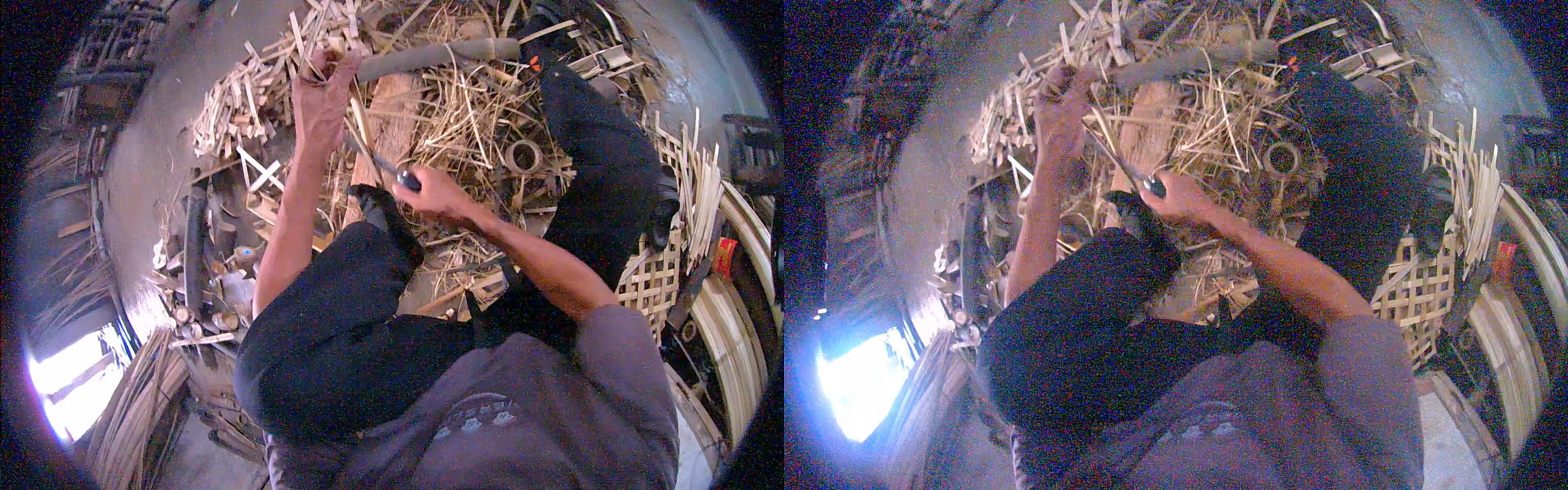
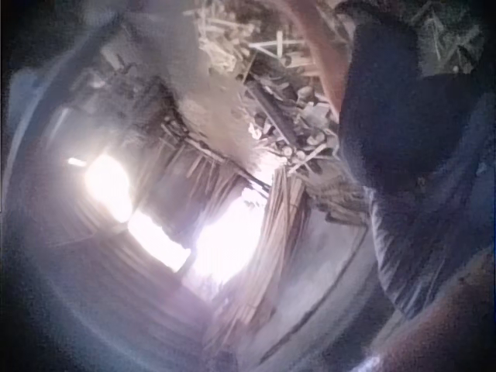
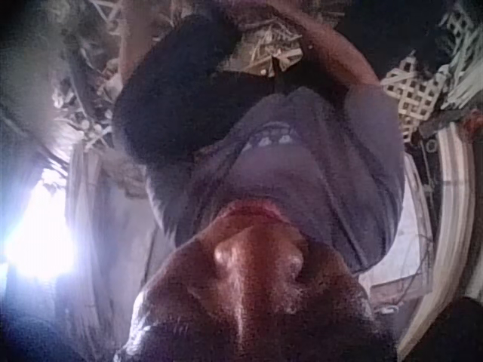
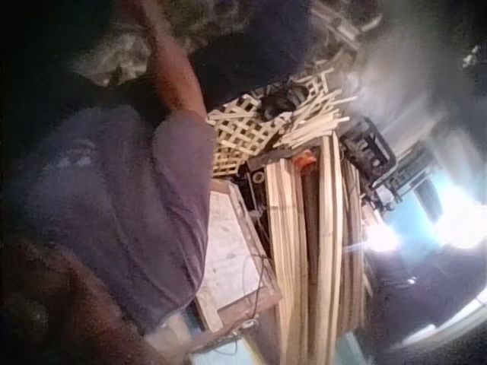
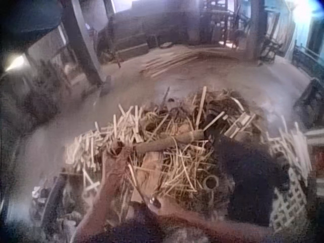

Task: The person sits on the floor and uses a knife to split thin bamboo strips into smaller pieces. The person repeatedly picks up bamboo strips, splits them with the knife, and places the resulting pieces into a pile.

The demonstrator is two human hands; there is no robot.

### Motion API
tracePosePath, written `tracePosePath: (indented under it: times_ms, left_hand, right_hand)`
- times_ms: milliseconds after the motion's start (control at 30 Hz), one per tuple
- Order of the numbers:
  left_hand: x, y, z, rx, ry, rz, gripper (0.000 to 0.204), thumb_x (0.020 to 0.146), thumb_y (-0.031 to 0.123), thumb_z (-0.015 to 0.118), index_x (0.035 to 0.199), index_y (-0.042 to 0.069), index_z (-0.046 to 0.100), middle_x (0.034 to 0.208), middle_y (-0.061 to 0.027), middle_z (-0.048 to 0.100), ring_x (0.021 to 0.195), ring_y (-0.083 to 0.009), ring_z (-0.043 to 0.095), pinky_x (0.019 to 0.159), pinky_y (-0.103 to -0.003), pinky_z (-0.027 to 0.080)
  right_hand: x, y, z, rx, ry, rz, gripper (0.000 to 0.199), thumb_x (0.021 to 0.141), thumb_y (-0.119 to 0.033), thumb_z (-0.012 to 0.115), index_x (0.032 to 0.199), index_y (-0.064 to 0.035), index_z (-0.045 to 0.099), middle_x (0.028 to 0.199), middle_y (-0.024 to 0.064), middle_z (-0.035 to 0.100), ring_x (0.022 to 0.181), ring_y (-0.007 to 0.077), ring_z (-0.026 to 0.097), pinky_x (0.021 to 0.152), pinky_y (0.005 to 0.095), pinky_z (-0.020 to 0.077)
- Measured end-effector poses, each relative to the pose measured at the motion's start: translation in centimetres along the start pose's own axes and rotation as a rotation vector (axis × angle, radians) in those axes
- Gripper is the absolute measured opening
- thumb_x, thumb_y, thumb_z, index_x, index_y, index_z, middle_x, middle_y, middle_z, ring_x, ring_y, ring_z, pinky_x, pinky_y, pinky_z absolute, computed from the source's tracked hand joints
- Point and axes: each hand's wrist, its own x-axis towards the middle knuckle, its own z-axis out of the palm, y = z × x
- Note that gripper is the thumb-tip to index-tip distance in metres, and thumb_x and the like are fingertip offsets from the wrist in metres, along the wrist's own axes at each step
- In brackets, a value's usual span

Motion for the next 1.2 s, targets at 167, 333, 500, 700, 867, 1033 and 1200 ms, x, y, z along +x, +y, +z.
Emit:
tracePosePath:
  times_ms: [167,333,500,700,867,1033,1200]
  left_hand:
    - [-2.2,2.2,-0.2,0.058,-0.012,-0.026,0.022,0.082,0.024,0.072,0.082,0.003,0.064,0.070,0.0030,0.056,0.062,-0.0079,0.045,0.057,-0.024,0.037]
    - [0.8,0.8,-2.9,0.034,0.062,-0.084,0.022,0.080,0.024,0.074,0.080,0.004,0.065,0.071,-0.0001,0.058,0.060,-0.0077,0.046,0.055,-0.025,0.038]
    - [2.3,-0.5,-2.8,0.068,-0.038,-0.050,0.023,0.082,0.027,0.071,0.087,0.006,0.062,0.075,0.0011,0.057,0.068,-0.0105,0.049,0.060,-0.027,0.040]
    - [2.2,-1.2,1.0,0.340,0.120,0.041,0.021,0.082,0.023,0.072,0.085,0.005,0.063,0.075,0.0012,0.059,0.066,-0.0087,0.049,0.059,-0.026,0.040]
    - [2.9,-1.3,-0.5,0.322,0.155,0.020,0.036,0.077,0.031,0.075,0.092,0.000,0.066,0.079,-0.0067,0.066,0.072,-0.0137,0.058,0.067,-0.030,0.047]
    - [0.9,0.2,-0.8,0.278,0.173,-0.019,0.028,0.080,0.027,0.073,0.089,0.001,0.065,0.077,-0.0039,0.062,0.067,-0.0122,0.053,0.063,-0.029,0.044]
    - [-1.3,0.9,-3.9,0.160,0.299,-0.011,0.021,0.083,0.023,0.071,0.081,0.005,0.060,0.069,0.0020,0.053,0.058,-0.0088,0.041,0.052,-0.026,0.035]
  right_hand:
    - [-0.1,-0.1,0.8,-0.008,0.029,0.019,0.036,0.081,-0.036,0.064,0.092,-0.0023,0.058,0.072,0.0140,0.060,0.065,0.0228,0.057,0.064,0.0384,0.0470]
    - [0.9,5.1,2.5,-0.127,-0.241,-0.010,0.043,0.080,-0.043,0.059,0.088,0.0001,0.056,0.075,0.0145,0.060,0.069,0.0265,0.058,0.068,0.0401,0.0468]
    - [2.1,6.4,1.6,0.104,-0.569,0.263,0.047,0.074,-0.043,0.066,0.088,0.0016,0.057,0.066,0.0139,0.059,0.058,0.0266,0.058,0.058,0.0372,0.0478]
    - [0.9,6.0,1.7,-0.373,-0.226,0.145,0.039,0.073,-0.037,0.066,0.092,-0.0030,0.065,0.078,0.0201,0.065,0.074,0.0358,0.065,0.068,0.0426,0.0518]
    - [1.4,5.7,0.9,-0.544,-0.087,0.002,0.037,0.076,-0.037,0.065,0.093,-0.0050,0.063,0.082,0.0195,0.066,0.081,0.0392,0.064,0.073,0.0468,0.0518]
    - [1.3,6.3,1.0,-0.573,-0.089,-0.080,0.040,0.075,-0.039,0.064,0.094,-0.0038,0.062,0.083,0.0206,0.066,0.081,0.0395,0.064,0.072,0.0481,0.0520]
    - [0.9,3.9,1.7,-0.250,-0.282,-0.018,0.044,0.071,-0.042,0.063,0.081,-0.0001,0.063,0.074,0.0213,0.064,0.072,0.0396,0.064,0.065,0.0461,0.0507]
